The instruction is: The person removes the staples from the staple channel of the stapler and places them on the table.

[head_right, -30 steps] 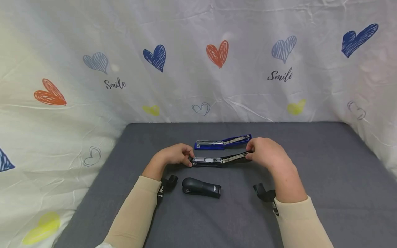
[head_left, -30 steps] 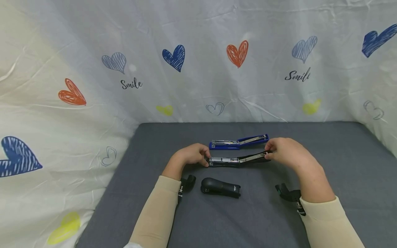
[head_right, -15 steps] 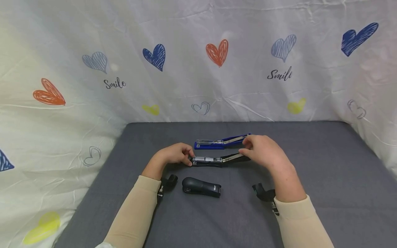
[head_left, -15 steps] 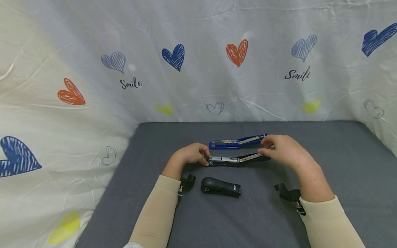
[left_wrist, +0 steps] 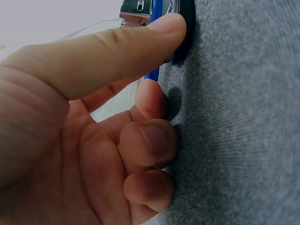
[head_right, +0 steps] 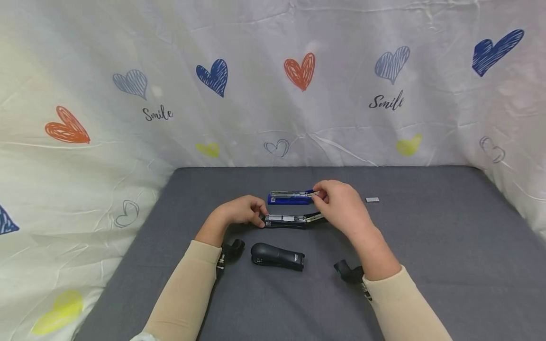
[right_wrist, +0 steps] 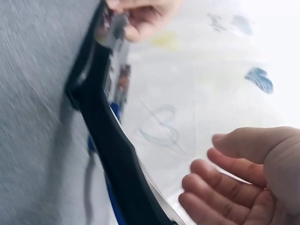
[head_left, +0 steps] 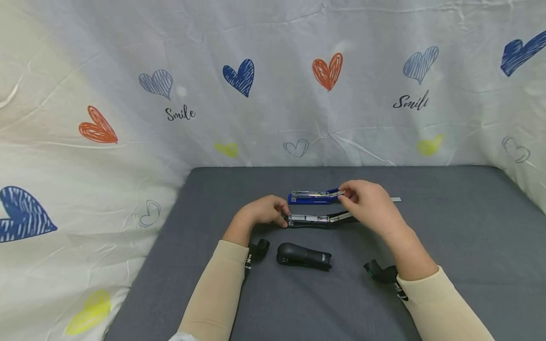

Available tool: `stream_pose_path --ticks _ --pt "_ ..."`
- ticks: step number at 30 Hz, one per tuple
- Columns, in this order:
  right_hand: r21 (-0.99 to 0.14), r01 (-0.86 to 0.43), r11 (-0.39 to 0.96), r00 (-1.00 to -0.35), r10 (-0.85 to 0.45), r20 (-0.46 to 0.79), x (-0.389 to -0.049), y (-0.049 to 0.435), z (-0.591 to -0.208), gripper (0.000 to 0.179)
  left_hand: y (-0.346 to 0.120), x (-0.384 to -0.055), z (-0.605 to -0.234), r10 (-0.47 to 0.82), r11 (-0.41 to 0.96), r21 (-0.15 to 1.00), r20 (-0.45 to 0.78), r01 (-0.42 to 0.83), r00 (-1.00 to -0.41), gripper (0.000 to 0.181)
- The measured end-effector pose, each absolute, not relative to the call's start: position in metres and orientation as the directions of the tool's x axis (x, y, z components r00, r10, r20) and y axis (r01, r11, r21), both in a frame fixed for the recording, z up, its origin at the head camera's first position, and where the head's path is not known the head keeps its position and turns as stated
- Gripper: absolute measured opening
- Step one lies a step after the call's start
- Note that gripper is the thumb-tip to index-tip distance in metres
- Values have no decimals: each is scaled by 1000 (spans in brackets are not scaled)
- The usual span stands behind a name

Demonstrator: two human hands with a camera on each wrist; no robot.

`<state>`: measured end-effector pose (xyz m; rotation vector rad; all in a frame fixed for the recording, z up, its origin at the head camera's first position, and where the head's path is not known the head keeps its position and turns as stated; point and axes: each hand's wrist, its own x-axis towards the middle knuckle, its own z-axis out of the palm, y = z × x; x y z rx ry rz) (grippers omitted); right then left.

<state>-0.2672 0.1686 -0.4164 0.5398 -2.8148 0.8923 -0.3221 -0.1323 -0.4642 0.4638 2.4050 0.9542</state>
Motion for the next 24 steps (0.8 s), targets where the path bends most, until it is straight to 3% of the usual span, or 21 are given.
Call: stream_pose_path --ticks 13,24 --pt "-544 -441 714 -894 -403 195 -272 146 -442 17 -132 -324 -466 480 688 716 -326 118 -814 21" --pt "-432 -521 736 -846 -512 147 -267 133 -455 14 -132 -324 -466 480 685 719 -330 113 -812 21"
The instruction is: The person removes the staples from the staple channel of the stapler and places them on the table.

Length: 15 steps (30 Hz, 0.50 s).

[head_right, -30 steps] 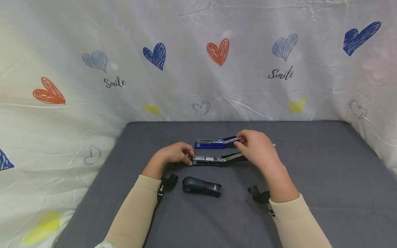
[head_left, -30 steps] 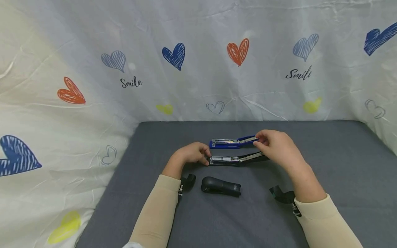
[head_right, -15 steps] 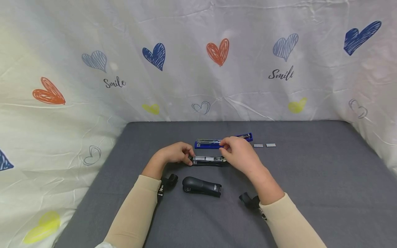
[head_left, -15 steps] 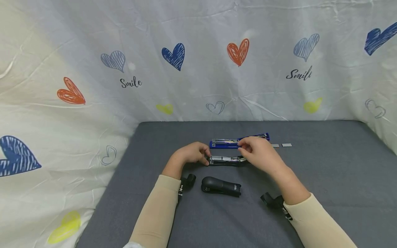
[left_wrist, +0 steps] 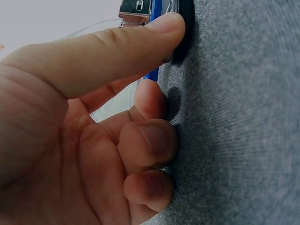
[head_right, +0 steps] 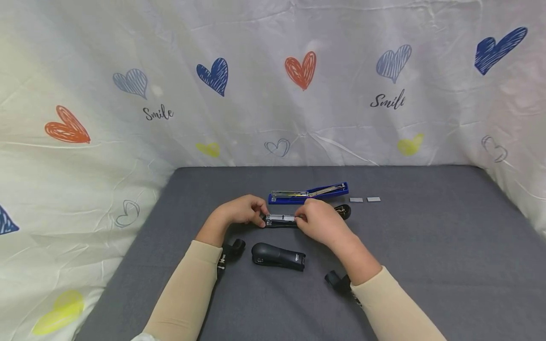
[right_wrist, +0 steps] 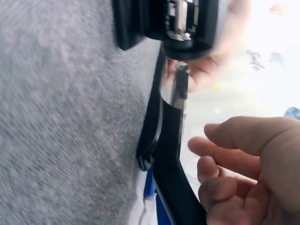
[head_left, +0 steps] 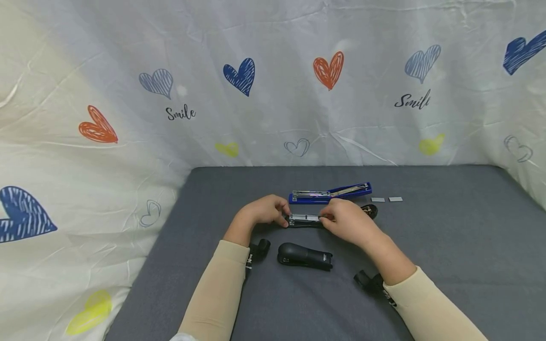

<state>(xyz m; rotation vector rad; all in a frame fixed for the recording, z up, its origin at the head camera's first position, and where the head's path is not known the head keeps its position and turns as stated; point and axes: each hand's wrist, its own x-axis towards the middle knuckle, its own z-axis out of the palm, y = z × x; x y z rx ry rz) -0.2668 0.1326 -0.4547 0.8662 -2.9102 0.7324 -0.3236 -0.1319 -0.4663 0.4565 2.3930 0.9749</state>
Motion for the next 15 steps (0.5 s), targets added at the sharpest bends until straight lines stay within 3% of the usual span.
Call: stream_pose_path --ticks 8,15 --pt "-295 -542 787 -841 -508 187 -260 124 -462 17 -132 -323 -465 480 681 725 -336 103 -811 21" --pt "-369 -515 774 -852 -507 127 -259 117 -463 13 -131 -323 -464 480 687 718 -330 115 -813 21"
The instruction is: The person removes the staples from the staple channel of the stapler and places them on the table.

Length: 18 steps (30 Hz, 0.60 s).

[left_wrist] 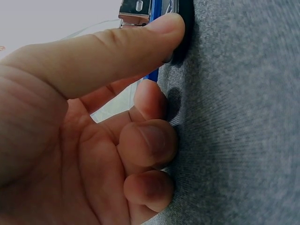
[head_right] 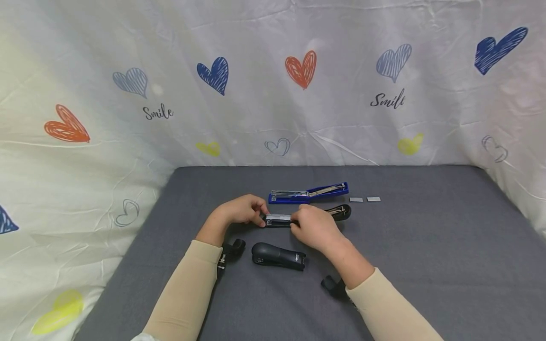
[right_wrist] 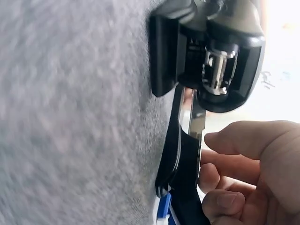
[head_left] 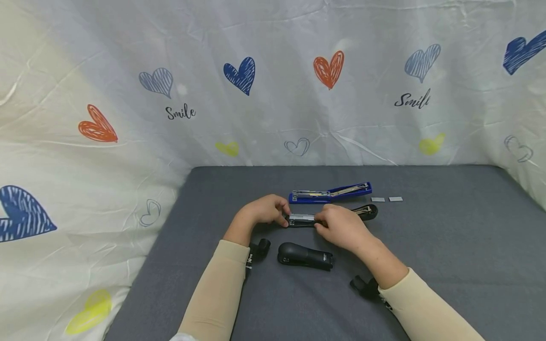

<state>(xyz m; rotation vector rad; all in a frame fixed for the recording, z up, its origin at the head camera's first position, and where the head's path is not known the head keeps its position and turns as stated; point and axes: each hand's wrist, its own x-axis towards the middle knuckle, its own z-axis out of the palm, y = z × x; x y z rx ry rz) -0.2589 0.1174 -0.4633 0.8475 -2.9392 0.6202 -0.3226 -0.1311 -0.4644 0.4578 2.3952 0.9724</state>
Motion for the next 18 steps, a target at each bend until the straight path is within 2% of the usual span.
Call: stream_pose_path --ticks 3,8,18 --pt "-406 -490 771 -864 -492 107 -260 116 -464 11 -131 -323 -464 478 689 716 -331 114 -813 21" --pt "-471 -456 755 -885 -439 155 -263 114 -468 13 -131 -323 -465 477 689 716 -332 112 -814 21" --pt "-530 -472 705 -880 -416 230 -267 111 -472 9 -130 -323 -463 472 707 696 -334 124 -816 21"
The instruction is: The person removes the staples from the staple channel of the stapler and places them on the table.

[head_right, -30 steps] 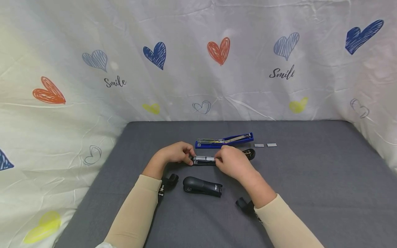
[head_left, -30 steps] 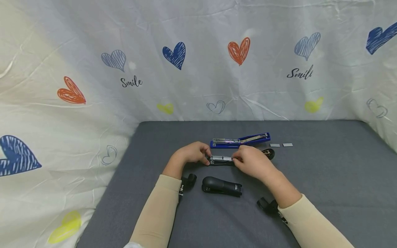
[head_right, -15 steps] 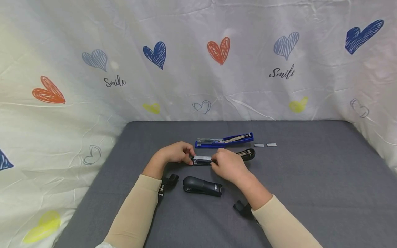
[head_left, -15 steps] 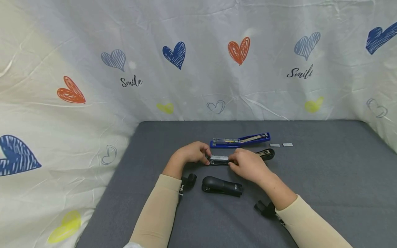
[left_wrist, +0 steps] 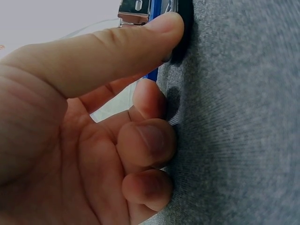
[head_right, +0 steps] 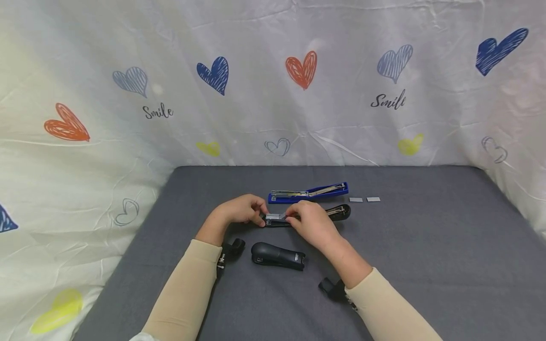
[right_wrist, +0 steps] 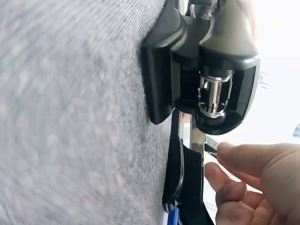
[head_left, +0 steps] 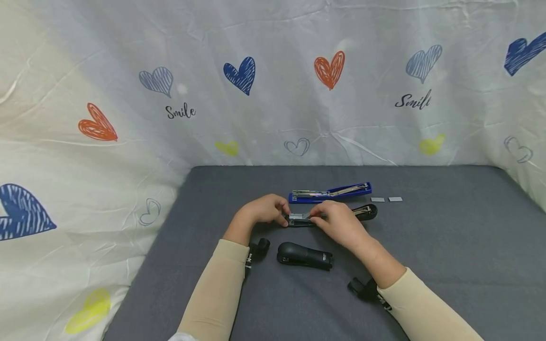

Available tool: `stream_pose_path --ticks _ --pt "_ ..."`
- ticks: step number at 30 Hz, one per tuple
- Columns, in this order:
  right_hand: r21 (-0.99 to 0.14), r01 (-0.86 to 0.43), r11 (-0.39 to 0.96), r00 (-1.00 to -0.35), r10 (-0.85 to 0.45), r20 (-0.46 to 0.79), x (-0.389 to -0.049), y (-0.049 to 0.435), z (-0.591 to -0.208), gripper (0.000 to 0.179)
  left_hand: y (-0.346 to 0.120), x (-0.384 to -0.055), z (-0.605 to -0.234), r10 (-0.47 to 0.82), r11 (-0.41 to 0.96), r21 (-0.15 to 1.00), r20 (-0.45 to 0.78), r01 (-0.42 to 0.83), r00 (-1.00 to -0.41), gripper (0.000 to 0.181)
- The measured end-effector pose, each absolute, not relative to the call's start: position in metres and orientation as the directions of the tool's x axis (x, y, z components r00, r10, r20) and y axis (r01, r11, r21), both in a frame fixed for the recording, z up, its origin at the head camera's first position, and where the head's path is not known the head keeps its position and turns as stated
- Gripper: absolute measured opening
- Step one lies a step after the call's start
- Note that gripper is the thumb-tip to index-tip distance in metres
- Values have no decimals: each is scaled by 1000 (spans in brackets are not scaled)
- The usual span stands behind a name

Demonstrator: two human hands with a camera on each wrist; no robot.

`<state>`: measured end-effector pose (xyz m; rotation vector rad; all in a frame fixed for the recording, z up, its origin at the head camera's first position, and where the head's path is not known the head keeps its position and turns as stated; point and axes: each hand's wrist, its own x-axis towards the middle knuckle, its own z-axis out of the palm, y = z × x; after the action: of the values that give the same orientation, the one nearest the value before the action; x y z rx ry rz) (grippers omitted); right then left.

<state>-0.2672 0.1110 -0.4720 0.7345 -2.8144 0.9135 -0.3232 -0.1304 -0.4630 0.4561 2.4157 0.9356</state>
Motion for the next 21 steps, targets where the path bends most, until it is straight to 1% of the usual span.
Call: stream_pose_path --ticks 5,10,14,16,18,21 --pt "-580 -462 671 -880 -427 208 -266 109 -472 16 -130 -324 -464 462 711 694 -335 116 -821 20" --pt "-610 -431 665 -891 -422 170 -266 106 -472 21 -131 -325 -466 458 713 692 -338 113 -822 21" --pt "-608 -429 668 -890 -427 159 -266 106 -472 36 -131 -326 -467 463 709 695 -335 116 -821 21" --pt "-587 -453 671 -879 -445 170 -266 106 -472 40 -131 -326 -467 462 709 696 -336 115 -821 21" --pt "-568 -482 667 -866 -461 194 -266 107 -473 40 -131 -326 -467 461 711 694 -337 114 -821 21" --pt "-558 -506 657 -856 -463 231 -267 108 -474 32 -131 -326 -466 462 710 695 -338 114 -820 21"
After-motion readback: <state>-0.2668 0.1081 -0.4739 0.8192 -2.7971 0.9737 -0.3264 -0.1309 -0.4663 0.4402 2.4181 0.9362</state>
